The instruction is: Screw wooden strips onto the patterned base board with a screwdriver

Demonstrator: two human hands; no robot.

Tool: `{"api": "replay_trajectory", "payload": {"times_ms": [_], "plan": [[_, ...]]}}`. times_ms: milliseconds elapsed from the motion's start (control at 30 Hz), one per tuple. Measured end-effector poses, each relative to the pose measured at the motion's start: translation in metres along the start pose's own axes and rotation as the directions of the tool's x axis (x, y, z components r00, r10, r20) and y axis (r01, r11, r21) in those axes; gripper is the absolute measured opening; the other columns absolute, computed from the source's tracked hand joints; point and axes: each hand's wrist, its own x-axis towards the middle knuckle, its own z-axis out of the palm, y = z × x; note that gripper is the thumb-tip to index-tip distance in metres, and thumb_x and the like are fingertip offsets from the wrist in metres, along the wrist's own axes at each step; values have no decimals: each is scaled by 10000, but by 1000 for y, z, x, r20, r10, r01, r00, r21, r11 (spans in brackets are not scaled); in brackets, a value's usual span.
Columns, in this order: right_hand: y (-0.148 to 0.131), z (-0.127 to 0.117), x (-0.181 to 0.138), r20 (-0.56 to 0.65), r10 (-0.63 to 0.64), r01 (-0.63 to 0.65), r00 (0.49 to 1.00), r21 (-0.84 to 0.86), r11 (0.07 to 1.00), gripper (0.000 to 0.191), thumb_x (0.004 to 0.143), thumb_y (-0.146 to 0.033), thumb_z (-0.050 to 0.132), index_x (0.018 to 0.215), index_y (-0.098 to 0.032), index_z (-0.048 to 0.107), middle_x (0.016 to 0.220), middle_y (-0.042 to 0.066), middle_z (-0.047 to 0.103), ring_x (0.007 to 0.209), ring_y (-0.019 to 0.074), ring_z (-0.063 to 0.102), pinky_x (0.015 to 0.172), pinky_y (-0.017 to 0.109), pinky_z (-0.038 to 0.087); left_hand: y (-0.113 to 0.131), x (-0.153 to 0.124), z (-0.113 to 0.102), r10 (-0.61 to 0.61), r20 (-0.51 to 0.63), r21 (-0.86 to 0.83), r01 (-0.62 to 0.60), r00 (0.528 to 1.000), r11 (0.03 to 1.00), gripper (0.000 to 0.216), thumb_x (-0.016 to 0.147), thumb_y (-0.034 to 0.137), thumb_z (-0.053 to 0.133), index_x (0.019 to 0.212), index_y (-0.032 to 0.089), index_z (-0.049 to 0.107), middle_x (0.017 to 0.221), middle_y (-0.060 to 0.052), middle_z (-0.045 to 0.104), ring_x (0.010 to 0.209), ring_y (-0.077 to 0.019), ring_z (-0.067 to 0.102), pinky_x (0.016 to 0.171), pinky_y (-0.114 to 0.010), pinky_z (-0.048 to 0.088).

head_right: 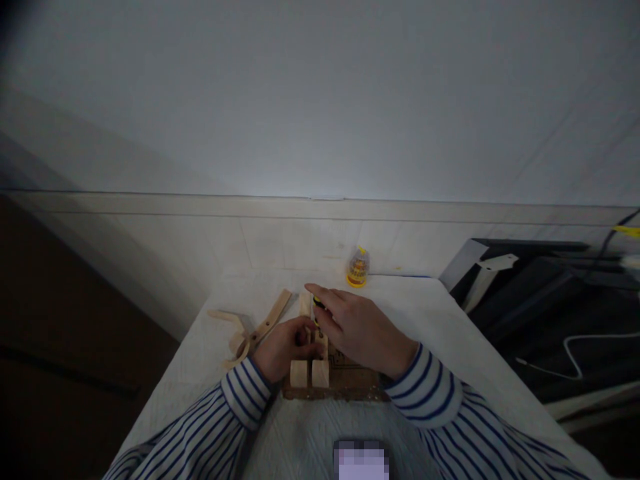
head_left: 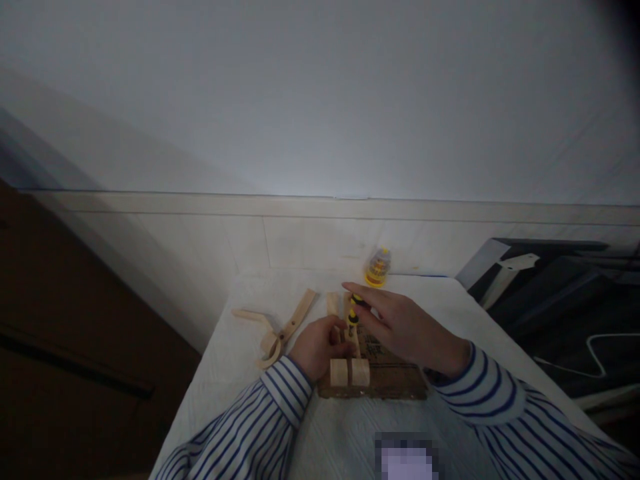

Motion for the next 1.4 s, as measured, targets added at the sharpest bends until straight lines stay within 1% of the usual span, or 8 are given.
{"api": "replay_trajectory", "payload": {"times_ms": [100,233,467,667,833,1100,1233,1400], "plan": [[1,0,-1,22,-2,2,1000,2,1000,366,891,-207,378,1249,-161,436,1049,108,637,1001,207,585,842,392,489,-2,0,1,5,-1,-18,-5,1000,1000,378,658,396,684,933,166,565,590,62,454,538,-99,411,493,-211,277],[3,1,-3,14,-15,15,1000,-19,1000,370,897,-215,374,1259,-158,421,982,107,641,1027,223,568,848,414,483,1,-1,-1,10,-4,-2,-10,1000,1000,371,665,397,677,937,170,565,598,60,451,544,-99,410,496,-210,278],[2,0,-5,-7,-11,11,1000,-13,1000,352,898,-208,371,1245,-174,423,1055,114,628,1016,219,579,855,413,483,5,0,-3,-13,5,10,13,1000,1000,406,654,438,675,943,169,579,596,60,437,541,-100,401,490,-211,274],[1,-1,-5,-2,9,-9,1000,-43,999,317,898,-208,378,1203,-154,446,1050,126,630,992,222,589,833,404,489,5,-1,-3,-17,-1,12,17,1000,1000,392,642,423,690,920,171,575,606,60,449,548,-100,416,498,-211,280],[1,-1,-6,8,34,-34,999,-40,999,277,898,-223,392,1156,-152,463,1029,123,629,943,215,600,800,377,489,2,0,-1,0,1,-8,0,1000,1000,382,662,420,673,928,169,562,586,66,442,535,-96,405,491,-208,276],[4,0,-7,-33,90,-91,995,-35,995,205,874,-258,454,1055,-170,494,881,73,648,772,185,624,679,313,493,3,0,-2,-6,12,-16,6,1000,1000,373,670,423,666,920,165,563,596,62,449,544,-98,409,492,-209,280],[5,2,-6,-47,73,-76,996,-51,996,191,870,-288,460,1018,-174,500,867,74,643,777,194,617,676,324,485,2,1,0,-4,8,-21,4,1000,1000,373,663,423,674,912,165,570,584,68,429,533,-94,386,485,-210,267],[5,3,-5,-36,74,-75,997,-45,996,201,877,-308,451,1019,-171,488,845,72,637,758,195,611,670,325,480,2,0,1,-2,1,-23,2,1000,1000,373,665,408,679,927,166,570,579,71,422,532,-95,381,486,-210,259]]}}
